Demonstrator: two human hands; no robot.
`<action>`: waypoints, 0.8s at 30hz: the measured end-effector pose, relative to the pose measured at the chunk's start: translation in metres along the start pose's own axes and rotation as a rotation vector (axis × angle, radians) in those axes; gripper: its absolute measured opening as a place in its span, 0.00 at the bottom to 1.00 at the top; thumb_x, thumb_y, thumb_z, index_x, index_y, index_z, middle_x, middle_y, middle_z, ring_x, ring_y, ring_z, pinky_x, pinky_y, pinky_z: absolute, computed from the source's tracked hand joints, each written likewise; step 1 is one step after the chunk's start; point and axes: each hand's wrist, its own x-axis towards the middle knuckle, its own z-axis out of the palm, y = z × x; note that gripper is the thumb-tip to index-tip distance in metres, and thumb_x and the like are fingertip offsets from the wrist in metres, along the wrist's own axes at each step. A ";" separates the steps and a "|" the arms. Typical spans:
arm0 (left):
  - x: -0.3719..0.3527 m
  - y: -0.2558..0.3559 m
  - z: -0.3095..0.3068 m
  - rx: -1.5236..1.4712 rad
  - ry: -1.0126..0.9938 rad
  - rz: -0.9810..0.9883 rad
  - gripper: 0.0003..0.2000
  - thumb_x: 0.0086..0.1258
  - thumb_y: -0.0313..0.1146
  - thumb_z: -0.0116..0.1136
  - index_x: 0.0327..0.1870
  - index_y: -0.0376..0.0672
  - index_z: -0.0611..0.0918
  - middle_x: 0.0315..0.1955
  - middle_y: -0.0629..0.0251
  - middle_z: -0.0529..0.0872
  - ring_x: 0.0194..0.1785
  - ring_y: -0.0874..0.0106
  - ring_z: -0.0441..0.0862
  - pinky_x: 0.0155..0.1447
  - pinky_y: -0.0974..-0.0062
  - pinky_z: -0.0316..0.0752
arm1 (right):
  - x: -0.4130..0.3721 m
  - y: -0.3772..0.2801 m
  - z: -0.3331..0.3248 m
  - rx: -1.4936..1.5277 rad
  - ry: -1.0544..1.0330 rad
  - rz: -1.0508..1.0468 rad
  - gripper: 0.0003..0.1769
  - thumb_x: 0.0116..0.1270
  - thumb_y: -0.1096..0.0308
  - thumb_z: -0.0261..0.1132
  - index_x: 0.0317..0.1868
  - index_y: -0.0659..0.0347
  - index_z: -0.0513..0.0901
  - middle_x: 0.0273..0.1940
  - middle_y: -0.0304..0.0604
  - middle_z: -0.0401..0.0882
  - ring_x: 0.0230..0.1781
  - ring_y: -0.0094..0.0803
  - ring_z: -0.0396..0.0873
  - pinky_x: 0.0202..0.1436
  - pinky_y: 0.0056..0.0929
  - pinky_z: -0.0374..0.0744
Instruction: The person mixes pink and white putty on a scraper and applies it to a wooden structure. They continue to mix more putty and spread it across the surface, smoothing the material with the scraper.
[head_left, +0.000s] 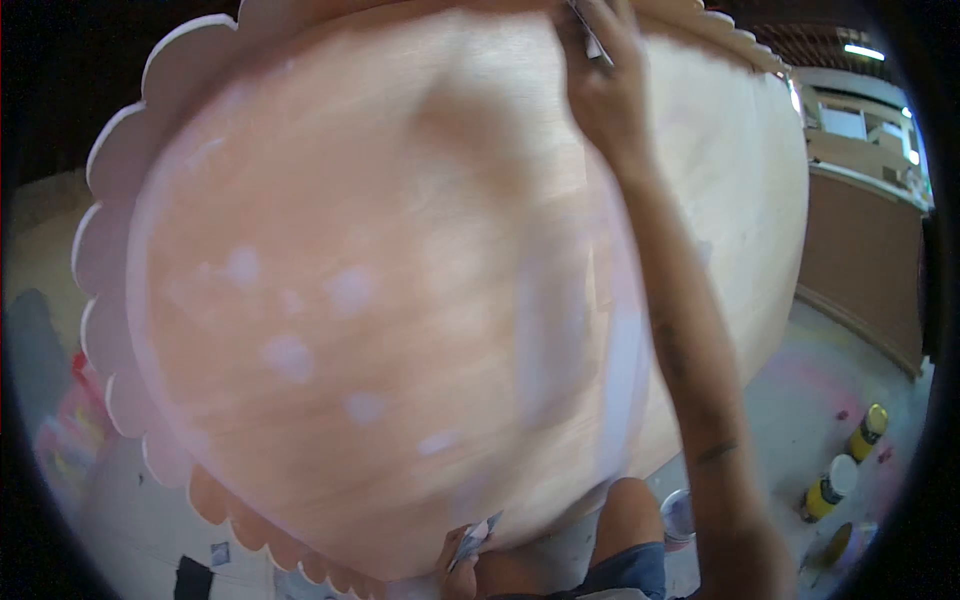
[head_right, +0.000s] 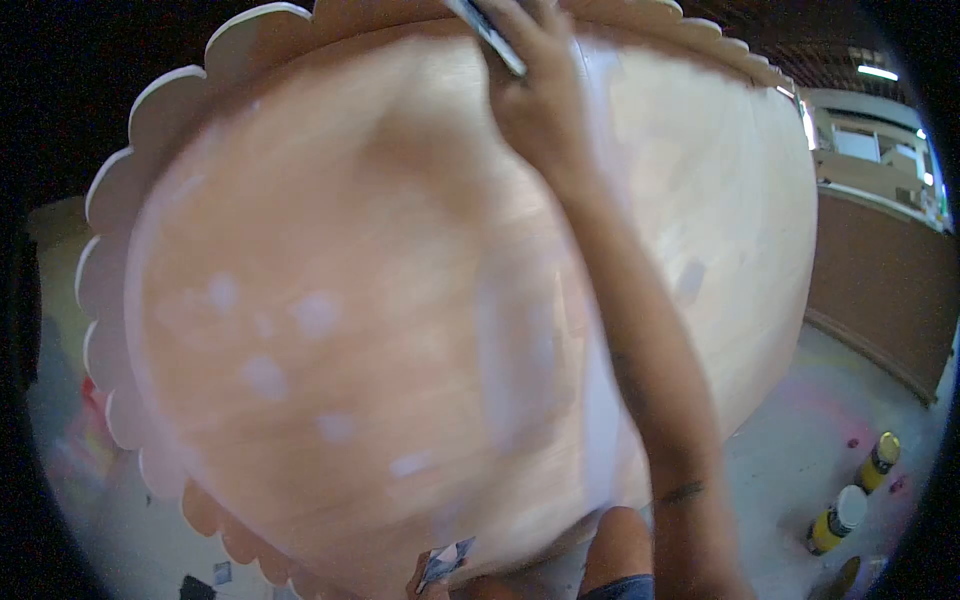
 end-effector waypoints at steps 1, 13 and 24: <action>0.001 -0.001 0.006 -0.048 -0.026 -0.021 0.23 0.70 0.29 0.48 0.65 0.32 0.72 0.58 0.57 0.78 0.64 0.65 0.73 0.65 0.69 0.68 | 0.025 -0.001 -0.029 -0.139 -0.208 -0.179 0.25 0.67 0.71 0.63 0.65 0.56 0.76 0.62 0.50 0.71 0.64 0.45 0.66 0.68 0.41 0.67; 0.014 -0.007 0.072 -0.398 -0.257 -0.205 0.21 0.72 0.33 0.48 0.64 0.34 0.73 0.57 0.55 0.79 0.63 0.62 0.74 0.64 0.66 0.69 | 0.151 0.002 -0.043 -0.733 -1.048 -0.825 0.26 0.62 0.71 0.65 0.61 0.46 0.81 0.65 0.39 0.71 0.61 0.39 0.69 0.69 0.35 0.69; 0.012 -0.006 0.067 -0.514 -0.282 -0.266 0.21 0.74 0.36 0.48 0.63 0.35 0.74 0.56 0.54 0.79 0.62 0.60 0.75 0.64 0.63 0.71 | 0.161 -0.010 -0.030 -0.781 -1.157 -0.855 0.26 0.60 0.72 0.66 0.60 0.46 0.81 0.62 0.40 0.73 0.58 0.38 0.71 0.66 0.34 0.72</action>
